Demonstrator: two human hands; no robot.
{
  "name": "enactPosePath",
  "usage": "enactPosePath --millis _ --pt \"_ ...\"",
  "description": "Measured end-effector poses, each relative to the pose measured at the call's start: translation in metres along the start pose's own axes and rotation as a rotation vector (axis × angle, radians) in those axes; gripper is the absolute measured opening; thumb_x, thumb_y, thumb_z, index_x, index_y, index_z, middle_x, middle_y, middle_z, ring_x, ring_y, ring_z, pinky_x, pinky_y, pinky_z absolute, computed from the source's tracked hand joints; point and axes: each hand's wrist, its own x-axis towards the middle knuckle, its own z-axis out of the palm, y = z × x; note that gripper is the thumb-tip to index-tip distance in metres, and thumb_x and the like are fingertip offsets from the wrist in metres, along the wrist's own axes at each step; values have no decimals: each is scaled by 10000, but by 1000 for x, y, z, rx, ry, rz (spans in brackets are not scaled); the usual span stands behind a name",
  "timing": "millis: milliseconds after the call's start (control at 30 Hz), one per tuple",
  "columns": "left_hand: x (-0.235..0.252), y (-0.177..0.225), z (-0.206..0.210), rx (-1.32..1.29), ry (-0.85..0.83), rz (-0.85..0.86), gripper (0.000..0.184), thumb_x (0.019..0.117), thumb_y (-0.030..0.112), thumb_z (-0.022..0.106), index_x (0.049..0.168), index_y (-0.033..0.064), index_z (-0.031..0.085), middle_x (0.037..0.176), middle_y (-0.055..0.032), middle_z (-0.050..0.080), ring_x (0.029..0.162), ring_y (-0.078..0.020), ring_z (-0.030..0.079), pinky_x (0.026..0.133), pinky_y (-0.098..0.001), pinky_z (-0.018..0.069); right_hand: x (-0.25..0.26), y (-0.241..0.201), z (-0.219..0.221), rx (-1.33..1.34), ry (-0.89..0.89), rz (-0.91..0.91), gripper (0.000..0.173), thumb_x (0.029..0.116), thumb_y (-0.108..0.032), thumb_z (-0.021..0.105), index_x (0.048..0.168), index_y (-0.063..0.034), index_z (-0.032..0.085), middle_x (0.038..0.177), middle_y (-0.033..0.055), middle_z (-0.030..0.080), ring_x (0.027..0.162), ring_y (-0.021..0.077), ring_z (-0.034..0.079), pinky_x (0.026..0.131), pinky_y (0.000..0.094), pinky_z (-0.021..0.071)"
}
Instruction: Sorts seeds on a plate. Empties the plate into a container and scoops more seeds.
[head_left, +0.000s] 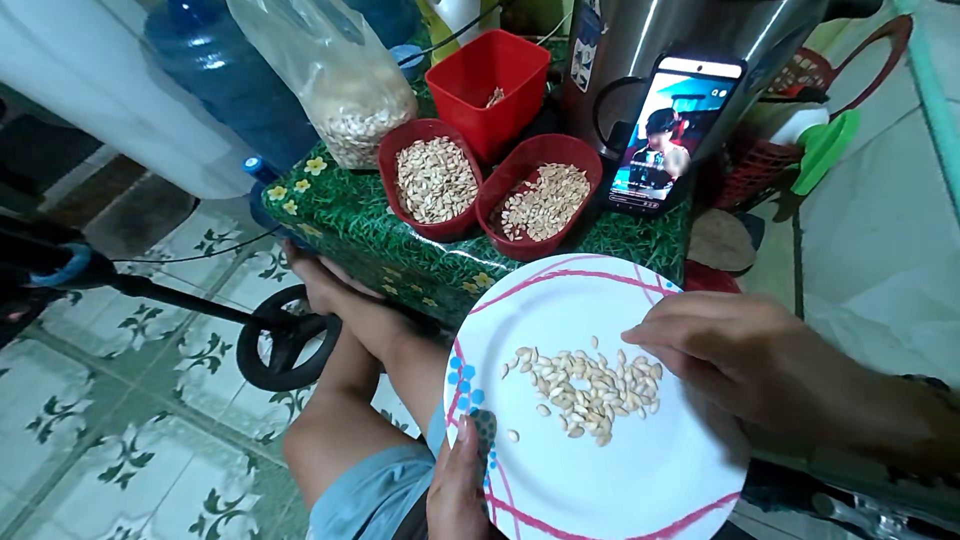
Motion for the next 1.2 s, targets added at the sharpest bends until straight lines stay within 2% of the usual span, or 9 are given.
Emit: enactPosePath --millis 133,267,367,500,633,800,900,1033,1200 --pt "-1 1 0 -3 4 -8 304 1106 301 380 1221 127 602 1046 10 759 977 -77 728 886 -288 608 1 -1 1 24 -10 -9 325 1007 -149 479 1173 -148 758 946 17 677 795 112 636 652 266 533" --pt "-1 1 3 -13 14 -10 315 1112 286 351 1200 121 605 1028 8 761 962 -74 730 870 -285 612 1 -6 3 60 -70 -86 366 1008 -150 461 1244 -209 735 934 44 638 786 165 603 619 311 500" --pt "-2 2 6 5 31 -14 319 1113 250 312 1202 112 587 1014 19 761 955 -66 730 869 -279 611 2 -13 5 11 -150 -155 377 956 -111 470 1187 -207 753 959 70 645 784 220 620 563 351 502" --pt "-2 1 5 16 29 -3 325 1114 251 314 1212 120 596 1024 32 759 965 -59 725 878 -270 606 1 -15 6 60 -148 -228 316 965 -102 480 1088 -170 762 954 74 649 808 221 618 587 338 499" --pt "-1 0 2 37 15 -2 337 1117 279 316 1244 113 580 1047 27 753 985 -66 721 892 -282 605 0 -12 6 117 -105 -200 303 997 -129 471 1127 -165 742 949 69 638 810 193 611 614 319 501" --pt "-1 0 4 -5 19 -5 325 1117 258 311 1260 86 546 1049 4 752 981 -85 728 887 -298 611 0 -20 8 37 -209 -308 296 974 -118 503 1116 -204 748 972 66 630 833 243 609 577 353 491" --pt "0 -1 3 3 5 -4 322 1117 266 323 1253 90 556 1047 8 753 977 -81 728 886 -293 611 -1 -16 8 32 -158 -255 284 967 -105 490 1084 -170 741 965 76 645 839 245 627 595 363 514" --pt "-1 -1 0 13 11 3 324 1110 296 361 1208 126 619 1039 11 759 971 -79 729 876 -289 611 0 -12 4 104 -127 -186 322 973 -114 472 1134 -169 745 939 61 620 798 185 592 607 313 486" --pt "1 -1 1 4 12 -2 325 1110 290 358 1245 95 580 1046 -4 753 980 -85 726 886 -296 608 -2 -12 10 143 -139 -223 334 989 -113 466 1171 -184 737 926 68 621 795 202 600 590 329 486"
